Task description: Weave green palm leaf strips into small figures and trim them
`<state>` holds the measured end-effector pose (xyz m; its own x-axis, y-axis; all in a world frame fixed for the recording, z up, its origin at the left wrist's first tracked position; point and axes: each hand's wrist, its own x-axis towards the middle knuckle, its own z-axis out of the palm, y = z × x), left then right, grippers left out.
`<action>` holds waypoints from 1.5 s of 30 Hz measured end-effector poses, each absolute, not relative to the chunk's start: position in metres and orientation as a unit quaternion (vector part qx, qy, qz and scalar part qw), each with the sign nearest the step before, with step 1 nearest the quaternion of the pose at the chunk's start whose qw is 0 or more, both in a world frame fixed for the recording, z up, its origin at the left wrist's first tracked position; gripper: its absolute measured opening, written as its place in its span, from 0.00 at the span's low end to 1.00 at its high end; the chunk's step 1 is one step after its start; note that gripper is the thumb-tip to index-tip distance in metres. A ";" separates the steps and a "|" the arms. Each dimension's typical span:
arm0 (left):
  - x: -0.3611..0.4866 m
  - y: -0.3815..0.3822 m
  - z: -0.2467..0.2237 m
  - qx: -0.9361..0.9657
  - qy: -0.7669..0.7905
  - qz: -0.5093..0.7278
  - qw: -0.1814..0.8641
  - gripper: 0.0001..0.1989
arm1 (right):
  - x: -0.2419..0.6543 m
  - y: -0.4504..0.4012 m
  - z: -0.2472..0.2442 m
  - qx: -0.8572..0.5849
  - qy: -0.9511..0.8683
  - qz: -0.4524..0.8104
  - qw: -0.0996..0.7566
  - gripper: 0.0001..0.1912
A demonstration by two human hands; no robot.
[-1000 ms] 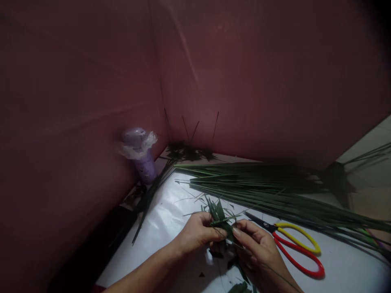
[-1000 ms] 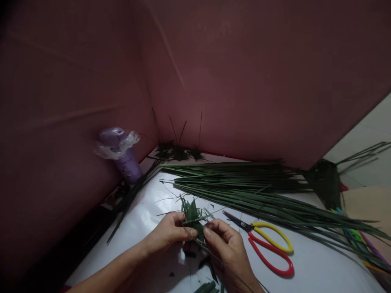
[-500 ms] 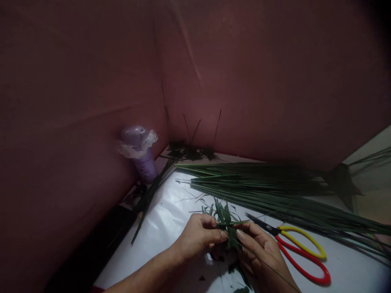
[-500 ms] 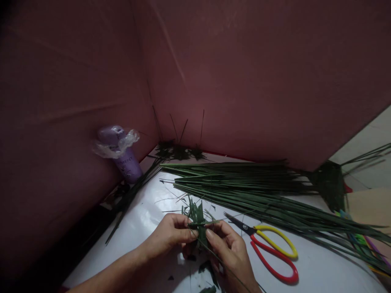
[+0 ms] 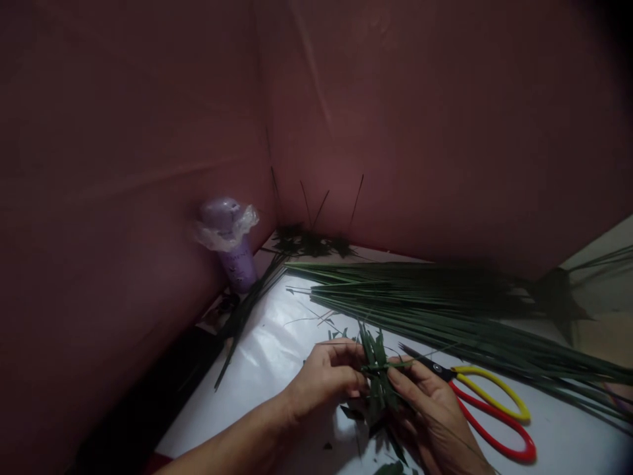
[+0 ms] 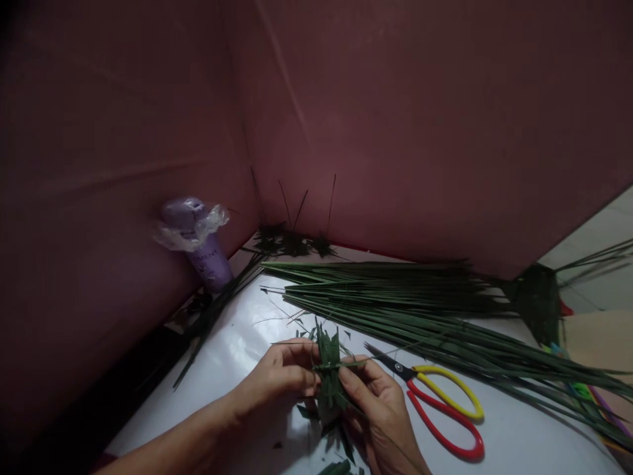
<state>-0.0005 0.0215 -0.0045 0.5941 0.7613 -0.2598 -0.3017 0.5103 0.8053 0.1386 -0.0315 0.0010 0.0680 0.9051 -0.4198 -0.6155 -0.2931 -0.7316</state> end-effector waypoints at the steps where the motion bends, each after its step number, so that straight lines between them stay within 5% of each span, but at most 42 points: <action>1: 0.000 0.022 -0.003 0.347 0.312 0.337 0.818 0.10 | 0.138 -0.032 0.001 -0.458 -0.159 0.662 0.572 0.16; 13: 0.003 0.026 -0.010 0.347 0.367 0.373 0.778 0.16 | 0.129 -0.036 -0.001 -0.478 -0.210 0.618 0.588 0.14; 45: 0.003 0.022 -0.004 0.294 0.329 0.345 0.828 0.10 | 0.132 -0.036 -0.007 -0.463 -0.202 0.622 0.599 0.15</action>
